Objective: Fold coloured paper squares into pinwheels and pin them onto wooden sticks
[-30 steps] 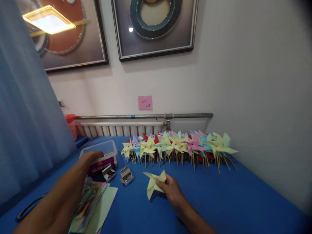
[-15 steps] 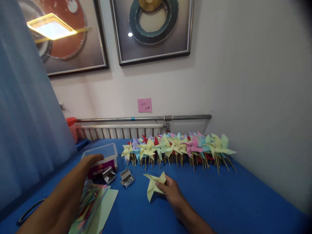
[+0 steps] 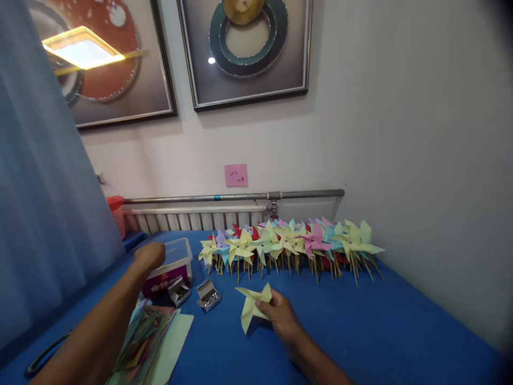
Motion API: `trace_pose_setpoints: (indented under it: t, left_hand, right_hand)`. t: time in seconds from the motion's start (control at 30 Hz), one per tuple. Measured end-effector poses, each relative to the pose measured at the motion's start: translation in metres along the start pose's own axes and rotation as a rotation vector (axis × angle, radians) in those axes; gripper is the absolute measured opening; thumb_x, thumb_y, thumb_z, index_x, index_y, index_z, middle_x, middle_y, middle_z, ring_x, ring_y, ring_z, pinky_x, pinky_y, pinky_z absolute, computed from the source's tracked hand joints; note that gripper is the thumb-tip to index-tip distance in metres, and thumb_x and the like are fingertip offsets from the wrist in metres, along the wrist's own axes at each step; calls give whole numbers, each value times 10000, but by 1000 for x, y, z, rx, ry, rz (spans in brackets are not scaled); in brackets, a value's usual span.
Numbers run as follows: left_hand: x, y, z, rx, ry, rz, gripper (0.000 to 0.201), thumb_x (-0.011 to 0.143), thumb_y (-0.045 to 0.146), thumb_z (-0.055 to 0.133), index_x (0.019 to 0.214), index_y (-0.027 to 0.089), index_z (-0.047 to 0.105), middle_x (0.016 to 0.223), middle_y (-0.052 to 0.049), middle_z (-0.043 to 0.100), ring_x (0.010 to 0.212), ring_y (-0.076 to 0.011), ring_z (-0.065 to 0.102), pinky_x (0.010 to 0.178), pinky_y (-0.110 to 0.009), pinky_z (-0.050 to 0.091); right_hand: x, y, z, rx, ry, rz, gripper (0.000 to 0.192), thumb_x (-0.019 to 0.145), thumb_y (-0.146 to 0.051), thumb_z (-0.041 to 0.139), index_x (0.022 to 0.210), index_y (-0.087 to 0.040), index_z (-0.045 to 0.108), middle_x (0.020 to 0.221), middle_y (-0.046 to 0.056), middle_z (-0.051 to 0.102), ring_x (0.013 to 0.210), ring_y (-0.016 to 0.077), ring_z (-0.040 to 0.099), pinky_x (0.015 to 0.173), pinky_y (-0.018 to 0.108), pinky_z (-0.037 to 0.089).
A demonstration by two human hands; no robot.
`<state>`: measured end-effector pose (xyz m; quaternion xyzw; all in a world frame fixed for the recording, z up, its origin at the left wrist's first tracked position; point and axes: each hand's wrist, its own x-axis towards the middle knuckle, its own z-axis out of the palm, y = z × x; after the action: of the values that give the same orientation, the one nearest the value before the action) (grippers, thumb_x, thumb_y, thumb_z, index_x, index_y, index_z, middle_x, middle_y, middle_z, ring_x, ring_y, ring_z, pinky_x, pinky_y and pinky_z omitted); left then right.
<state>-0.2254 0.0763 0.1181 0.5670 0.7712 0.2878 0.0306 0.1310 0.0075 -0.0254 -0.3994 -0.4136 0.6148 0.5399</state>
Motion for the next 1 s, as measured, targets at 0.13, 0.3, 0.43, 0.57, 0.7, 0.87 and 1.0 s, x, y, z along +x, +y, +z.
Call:
trace_pose_setpoints:
  t: [0.13, 0.3, 0.43, 0.57, 0.7, 0.87, 1.0]
  left_hand:
    - [-41, 29, 19, -57, 14, 135, 92, 777, 246, 560, 726, 192, 615, 755, -99, 676, 891, -300, 658, 811, -366, 461]
    - [-127, 74, 99, -528, -185, 234, 169, 852, 245, 463, 766, 209, 604, 657, -14, 615, 649, -189, 581, 624, -260, 376]
    - [-160, 84, 131, -419, -209, 305, 186, 906, 215, 462, 831, 206, 632, 676, 4, 615, 687, -170, 581, 643, -257, 317]
    - [-161, 80, 129, -259, -269, 363, 275, 993, 263, 408, 907, 205, 662, 711, 2, 638, 692, -157, 588, 649, -259, 294]
    - [-158, 79, 127, -226, -258, 407, 276, 982, 223, 425, 901, 201, 688, 793, -18, 682, 764, -160, 615, 682, -258, 315]
    - [-162, 83, 126, -251, -255, 406, 269, 962, 225, 465, 907, 197, 727, 838, -31, 717, 784, -166, 625, 696, -267, 330]
    - [-166, 85, 124, -263, -250, 386, 257, 954, 241, 486, 944, 197, 739, 846, -42, 731, 807, -184, 642, 711, -282, 340]
  right_hand:
    - [-4, -5, 1, -4, 28, 26, 405, 547, -393, 898, 850, -187, 726, 853, 54, 778, 808, 255, 725, 725, 362, 574]
    - [-12, -15, -7, 84, 78, 19, 393, 617, -371, 892, 919, -177, 731, 950, 73, 785, 876, 256, 733, 752, 356, 587]
    - [-10, -23, -14, 161, 165, -26, 363, 595, -337, 922, 863, -185, 730, 828, 35, 765, 770, 207, 709, 703, 314, 590]
    - [-6, -25, -14, 197, 189, -11, 350, 573, -301, 940, 830, -181, 736, 772, 17, 749, 710, 173, 681, 659, 273, 576]
    - [-7, -23, -9, 176, 155, 42, 375, 567, -323, 951, 842, -168, 749, 787, 28, 758, 693, 166, 675, 652, 272, 572]
    - [-10, -22, -6, 155, 160, 80, 413, 524, -342, 976, 819, -172, 743, 772, 17, 752, 691, 152, 662, 632, 255, 561]
    - [-9, -20, -6, 152, 173, 86, 434, 480, -357, 993, 776, -178, 733, 734, 3, 731, 674, 143, 638, 611, 253, 551]
